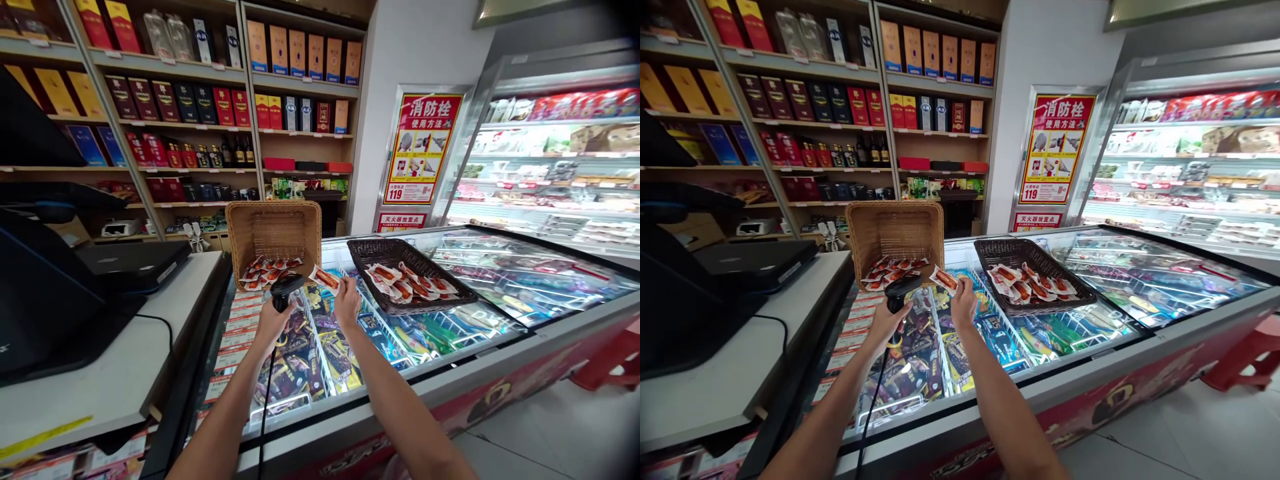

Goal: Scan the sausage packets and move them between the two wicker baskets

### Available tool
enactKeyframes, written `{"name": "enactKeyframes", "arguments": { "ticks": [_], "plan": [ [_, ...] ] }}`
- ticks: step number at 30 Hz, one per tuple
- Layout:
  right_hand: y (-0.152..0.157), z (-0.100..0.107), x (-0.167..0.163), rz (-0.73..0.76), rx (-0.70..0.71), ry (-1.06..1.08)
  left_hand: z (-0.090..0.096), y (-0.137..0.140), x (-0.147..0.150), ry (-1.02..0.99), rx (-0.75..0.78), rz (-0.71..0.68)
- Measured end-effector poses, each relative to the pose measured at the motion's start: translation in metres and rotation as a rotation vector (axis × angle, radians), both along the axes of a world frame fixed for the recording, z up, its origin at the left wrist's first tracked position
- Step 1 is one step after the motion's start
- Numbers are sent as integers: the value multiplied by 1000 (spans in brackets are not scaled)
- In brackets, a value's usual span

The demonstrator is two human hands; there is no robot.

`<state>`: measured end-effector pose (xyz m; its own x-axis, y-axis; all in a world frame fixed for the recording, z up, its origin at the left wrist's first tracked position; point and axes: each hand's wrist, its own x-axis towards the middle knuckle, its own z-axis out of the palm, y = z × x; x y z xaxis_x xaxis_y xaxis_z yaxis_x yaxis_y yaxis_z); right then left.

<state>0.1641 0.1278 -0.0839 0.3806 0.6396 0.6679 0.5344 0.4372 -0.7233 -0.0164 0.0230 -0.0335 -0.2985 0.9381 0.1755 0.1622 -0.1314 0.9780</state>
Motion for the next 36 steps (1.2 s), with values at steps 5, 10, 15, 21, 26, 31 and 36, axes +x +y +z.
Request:
{"name": "enactKeyframes", "arguments": {
  "ticks": [5, 10, 15, 21, 26, 31, 36],
  "plan": [
    [-4, 0, 4, -6, -6, -14, -5, -1, 1, -82, -56, -11],
    [-9, 3, 8, -21, -66, -8, -8, -2, 1, -93, -73, -26],
    [-13, 6, 10, -44, -126, -13, -6, -4, 5, -86, -89, -76],
    [-14, 7, 11, -75, -121, -10, 0, -7, 9, -64, -80, -81],
    [-14, 9, 8, -78, -73, -26, 10, -11, 9, -111, -103, -65],
    [-14, 10, 6, -89, -2, -50, 15, -12, 11, -130, -80, -52],
    [-13, 8, 6, -93, 15, -73, 14, -12, 15, -125, -99, -61]
  ]
}}
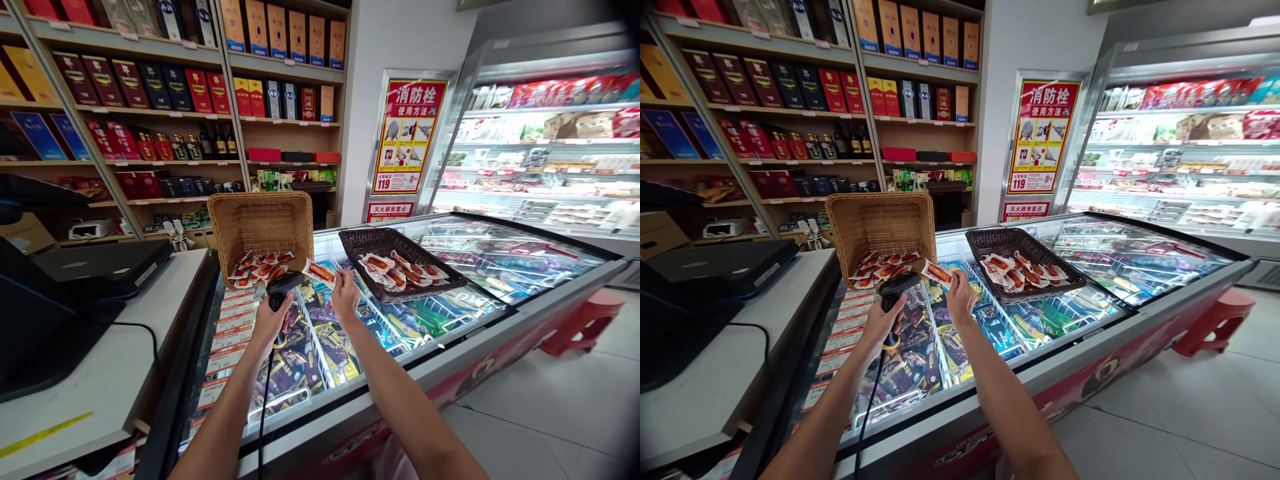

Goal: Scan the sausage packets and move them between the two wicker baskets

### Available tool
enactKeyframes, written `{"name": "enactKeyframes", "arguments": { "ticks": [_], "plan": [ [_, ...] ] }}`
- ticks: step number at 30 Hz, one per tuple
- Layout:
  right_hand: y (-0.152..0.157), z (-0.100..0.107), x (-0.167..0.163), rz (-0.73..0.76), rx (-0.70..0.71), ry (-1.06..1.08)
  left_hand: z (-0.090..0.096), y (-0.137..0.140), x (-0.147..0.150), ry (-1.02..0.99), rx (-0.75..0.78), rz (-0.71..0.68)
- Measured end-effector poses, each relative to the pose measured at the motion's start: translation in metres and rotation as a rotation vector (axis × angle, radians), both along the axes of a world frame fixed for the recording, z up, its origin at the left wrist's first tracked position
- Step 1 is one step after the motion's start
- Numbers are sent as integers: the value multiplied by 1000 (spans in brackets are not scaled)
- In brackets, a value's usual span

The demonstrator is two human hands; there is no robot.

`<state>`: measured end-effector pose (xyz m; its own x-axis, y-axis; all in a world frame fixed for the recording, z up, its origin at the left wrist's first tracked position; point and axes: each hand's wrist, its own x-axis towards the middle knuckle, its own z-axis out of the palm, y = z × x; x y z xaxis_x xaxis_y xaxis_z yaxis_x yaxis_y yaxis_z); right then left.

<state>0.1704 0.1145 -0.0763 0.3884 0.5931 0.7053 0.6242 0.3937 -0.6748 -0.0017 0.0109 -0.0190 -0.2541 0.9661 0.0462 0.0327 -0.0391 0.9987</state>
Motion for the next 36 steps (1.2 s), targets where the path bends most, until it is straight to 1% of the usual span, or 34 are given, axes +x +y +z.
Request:
{"name": "enactKeyframes", "arguments": {
  "ticks": [6, 14, 22, 26, 29, 32, 34, 36],
  "plan": [
    [0, 1, 0, -15, 7, -8, -4, 2, 0, 59, -15, 10],
    [1, 1, 3, -24, 8, -37, -7, 6, -1, 58, -14, 13],
    [0, 2, 4, -6, 3, -71, -5, 5, 3, 29, -5, -5],
    [2, 4, 4, -11, 5, -67, -3, 2, 2, 66, -12, -7],
    [3, 5, 4, -19, -17, -61, -2, 1, 2, 112, 3, 0],
    [2, 6, 2, -22, -49, -60, 1, 1, 4, 95, 10, 2],
    [-1, 11, 2, -28, -79, -66, 4, 1, 4, 63, 5, 13],
    [-2, 19, 5, -66, -105, -64, 6, 3, 3, 43, 17, 47]
  ]
}}
